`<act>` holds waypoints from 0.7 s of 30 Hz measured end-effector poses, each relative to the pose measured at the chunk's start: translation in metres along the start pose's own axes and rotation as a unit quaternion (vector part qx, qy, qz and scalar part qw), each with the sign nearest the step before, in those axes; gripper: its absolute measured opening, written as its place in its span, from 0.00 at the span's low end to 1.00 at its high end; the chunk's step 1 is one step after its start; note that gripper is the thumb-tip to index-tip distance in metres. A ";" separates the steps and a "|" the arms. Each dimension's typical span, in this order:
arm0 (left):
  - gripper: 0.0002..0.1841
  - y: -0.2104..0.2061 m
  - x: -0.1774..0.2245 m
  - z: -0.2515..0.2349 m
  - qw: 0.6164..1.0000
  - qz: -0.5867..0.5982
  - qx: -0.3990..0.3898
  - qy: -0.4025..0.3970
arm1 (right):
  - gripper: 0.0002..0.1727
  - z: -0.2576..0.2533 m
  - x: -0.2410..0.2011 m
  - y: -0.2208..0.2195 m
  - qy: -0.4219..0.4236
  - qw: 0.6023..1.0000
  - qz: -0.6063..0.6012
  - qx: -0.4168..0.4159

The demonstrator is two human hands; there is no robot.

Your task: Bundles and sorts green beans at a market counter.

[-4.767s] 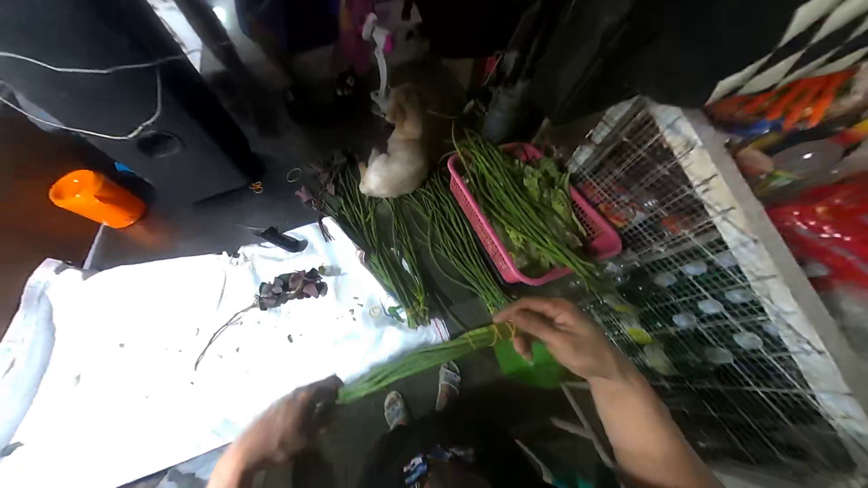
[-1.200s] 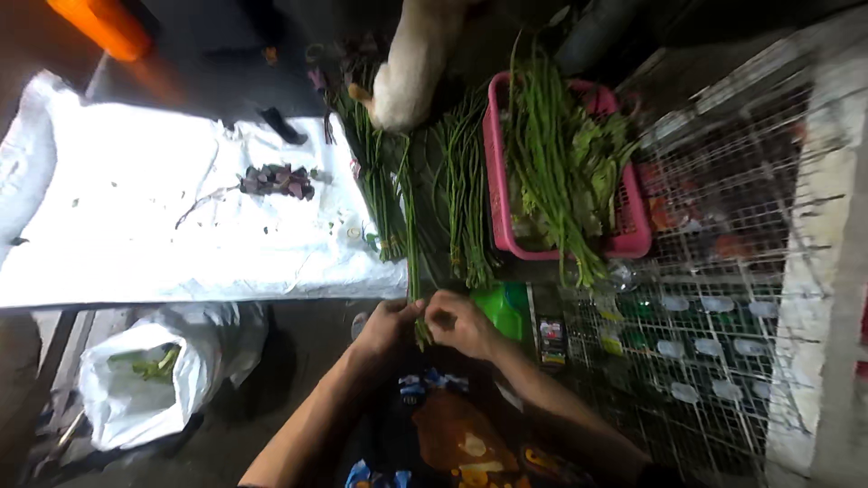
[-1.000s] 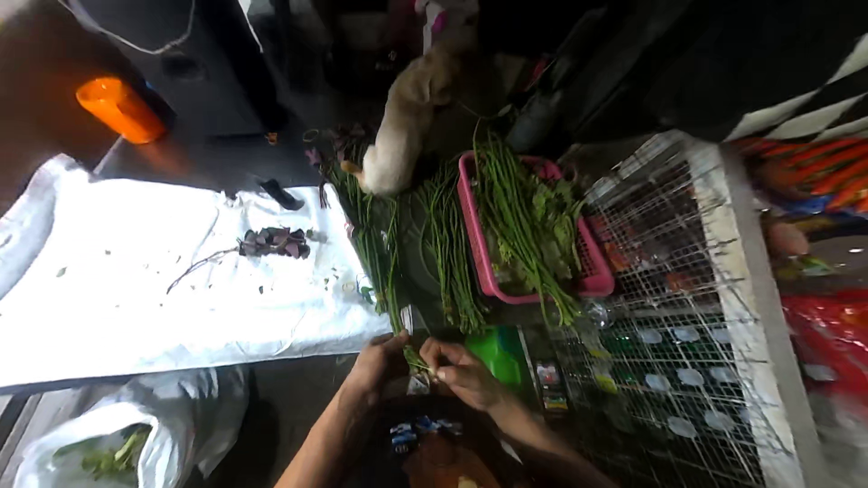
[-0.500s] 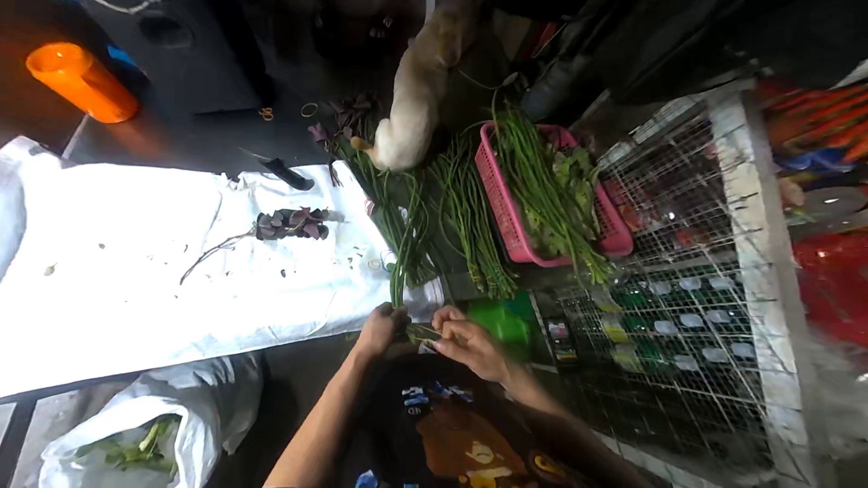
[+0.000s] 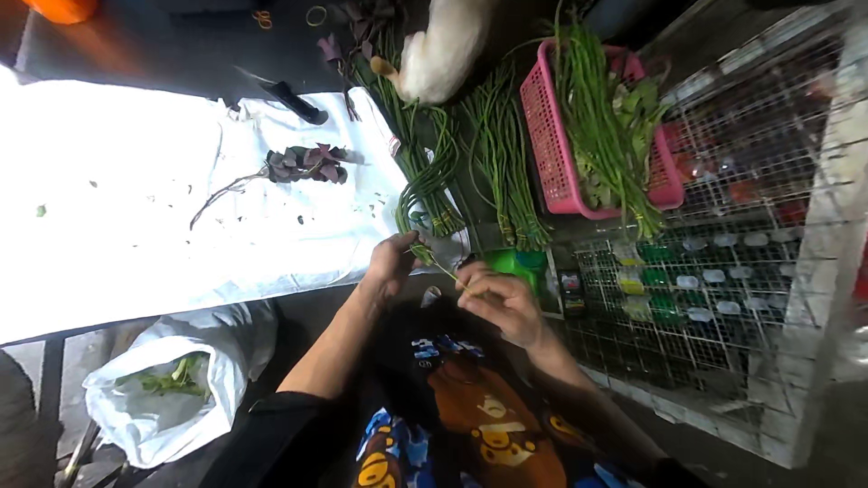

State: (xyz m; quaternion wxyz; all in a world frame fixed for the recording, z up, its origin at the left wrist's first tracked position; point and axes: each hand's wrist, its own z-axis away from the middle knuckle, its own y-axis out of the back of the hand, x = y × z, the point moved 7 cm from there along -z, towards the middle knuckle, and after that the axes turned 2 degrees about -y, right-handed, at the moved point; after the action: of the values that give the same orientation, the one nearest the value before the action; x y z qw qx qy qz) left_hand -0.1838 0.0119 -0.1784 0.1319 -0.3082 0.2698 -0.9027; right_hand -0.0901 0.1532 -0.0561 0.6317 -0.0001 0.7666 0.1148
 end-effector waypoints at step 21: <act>0.12 -0.047 0.010 -0.017 0.975 0.103 0.091 -0.172 | 0.24 -0.067 0.130 0.074 -0.190 0.954 0.214 -0.092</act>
State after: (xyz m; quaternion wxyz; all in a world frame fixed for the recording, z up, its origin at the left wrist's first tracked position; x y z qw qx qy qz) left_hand -0.2055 0.0532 -0.1575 0.2963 -0.4160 0.1907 -0.8383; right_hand -0.1921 0.2326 -0.1568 0.7238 0.1279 0.6004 0.3150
